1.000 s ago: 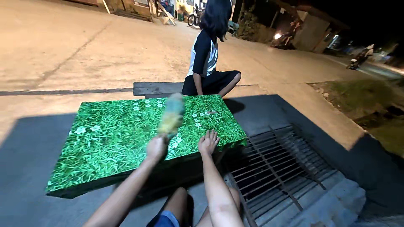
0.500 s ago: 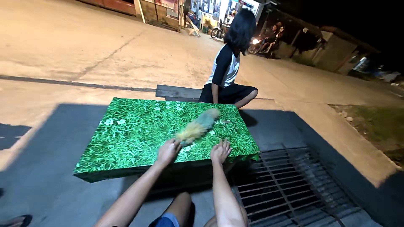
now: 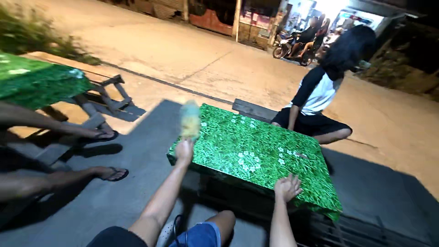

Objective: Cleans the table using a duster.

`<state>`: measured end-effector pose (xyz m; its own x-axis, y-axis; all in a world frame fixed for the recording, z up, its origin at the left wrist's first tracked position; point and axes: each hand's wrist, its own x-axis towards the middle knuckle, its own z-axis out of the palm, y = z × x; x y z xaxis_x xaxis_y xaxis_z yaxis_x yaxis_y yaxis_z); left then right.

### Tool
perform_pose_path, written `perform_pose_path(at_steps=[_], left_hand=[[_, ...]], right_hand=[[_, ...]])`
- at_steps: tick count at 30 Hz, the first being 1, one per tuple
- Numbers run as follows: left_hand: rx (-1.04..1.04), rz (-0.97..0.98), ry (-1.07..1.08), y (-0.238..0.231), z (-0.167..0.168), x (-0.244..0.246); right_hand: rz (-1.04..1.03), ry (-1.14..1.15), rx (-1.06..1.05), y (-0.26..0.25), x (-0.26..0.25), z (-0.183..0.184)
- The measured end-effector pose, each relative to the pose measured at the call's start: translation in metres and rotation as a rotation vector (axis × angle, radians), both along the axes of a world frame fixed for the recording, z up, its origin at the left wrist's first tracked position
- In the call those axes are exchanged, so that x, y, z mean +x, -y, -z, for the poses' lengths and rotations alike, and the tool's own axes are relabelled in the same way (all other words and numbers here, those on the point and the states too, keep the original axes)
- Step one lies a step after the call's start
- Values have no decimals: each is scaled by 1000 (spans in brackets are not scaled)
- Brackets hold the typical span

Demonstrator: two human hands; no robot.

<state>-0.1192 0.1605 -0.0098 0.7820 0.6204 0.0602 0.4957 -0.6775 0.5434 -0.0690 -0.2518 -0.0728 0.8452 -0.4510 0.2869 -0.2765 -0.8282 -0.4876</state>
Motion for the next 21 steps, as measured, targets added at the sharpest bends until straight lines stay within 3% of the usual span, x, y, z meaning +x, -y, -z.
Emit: perform_pose_path(at_steps=[5,9,12,16,19,21], left_hand=[[17,472,-82,133,4,26],[-21,892,16,244,14,15],[-36,1041,88,285,26,16],[-18,1017,46,251,22,23],[6,851,48,180,17,23],[-7,673,11,120,10,18]], right_hand=[[-8,21,-4,0,-2,1],[-8,53,11,1,-1,5],[7,2,8,-1,-4,-1],[12,23,14,-2,-6,-2],[-17,3,49,-9,-21,-23],[-22,32,20,-7,-21,-17]])
